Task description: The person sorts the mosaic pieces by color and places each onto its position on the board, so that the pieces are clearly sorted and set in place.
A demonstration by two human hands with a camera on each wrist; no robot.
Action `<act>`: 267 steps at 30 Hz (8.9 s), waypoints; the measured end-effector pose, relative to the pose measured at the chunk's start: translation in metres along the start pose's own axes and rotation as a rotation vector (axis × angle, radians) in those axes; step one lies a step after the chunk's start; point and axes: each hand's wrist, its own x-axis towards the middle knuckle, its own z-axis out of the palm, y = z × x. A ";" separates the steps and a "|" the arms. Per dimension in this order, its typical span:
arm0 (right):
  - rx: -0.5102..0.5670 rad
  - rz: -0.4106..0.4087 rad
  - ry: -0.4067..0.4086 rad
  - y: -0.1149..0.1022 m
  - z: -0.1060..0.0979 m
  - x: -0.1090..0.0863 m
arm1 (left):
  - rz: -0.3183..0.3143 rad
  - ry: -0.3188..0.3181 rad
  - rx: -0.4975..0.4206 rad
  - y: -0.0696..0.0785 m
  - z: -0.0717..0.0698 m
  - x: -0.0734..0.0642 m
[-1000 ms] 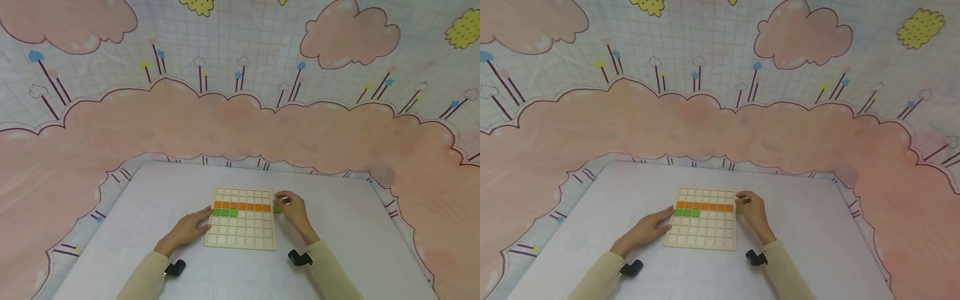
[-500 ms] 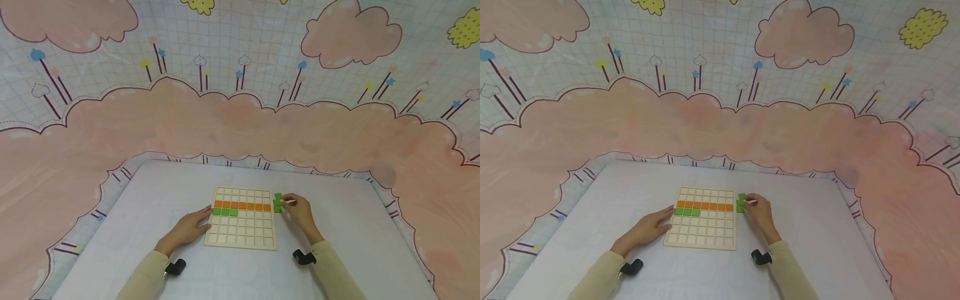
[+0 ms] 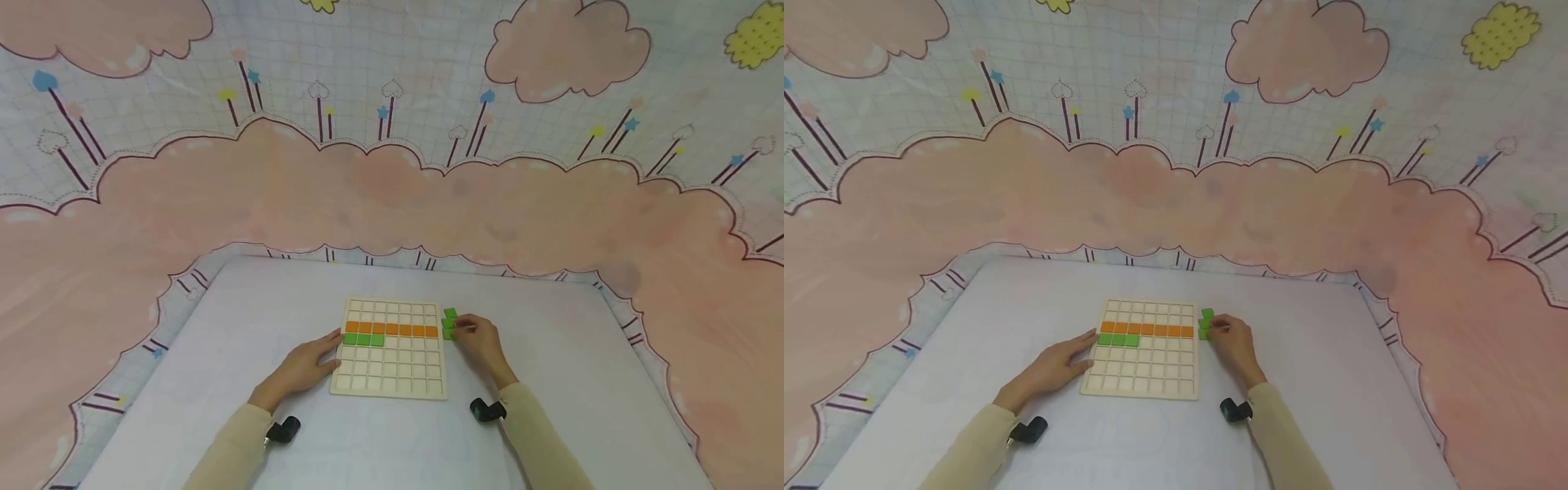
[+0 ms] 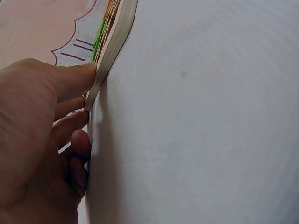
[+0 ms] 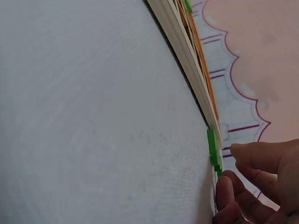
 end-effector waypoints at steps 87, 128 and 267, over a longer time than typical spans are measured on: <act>0.009 -0.064 0.007 -0.022 0.005 -0.014 | 0.014 -0.006 0.003 -0.006 0.004 0.004; 0.130 -0.191 -0.101 -0.059 0.073 -0.025 | 0.003 -0.013 -0.002 -0.007 0.004 0.004; -0.079 0.000 -0.130 -0.009 0.000 0.027 | -0.022 -0.004 -0.017 -0.004 0.004 0.004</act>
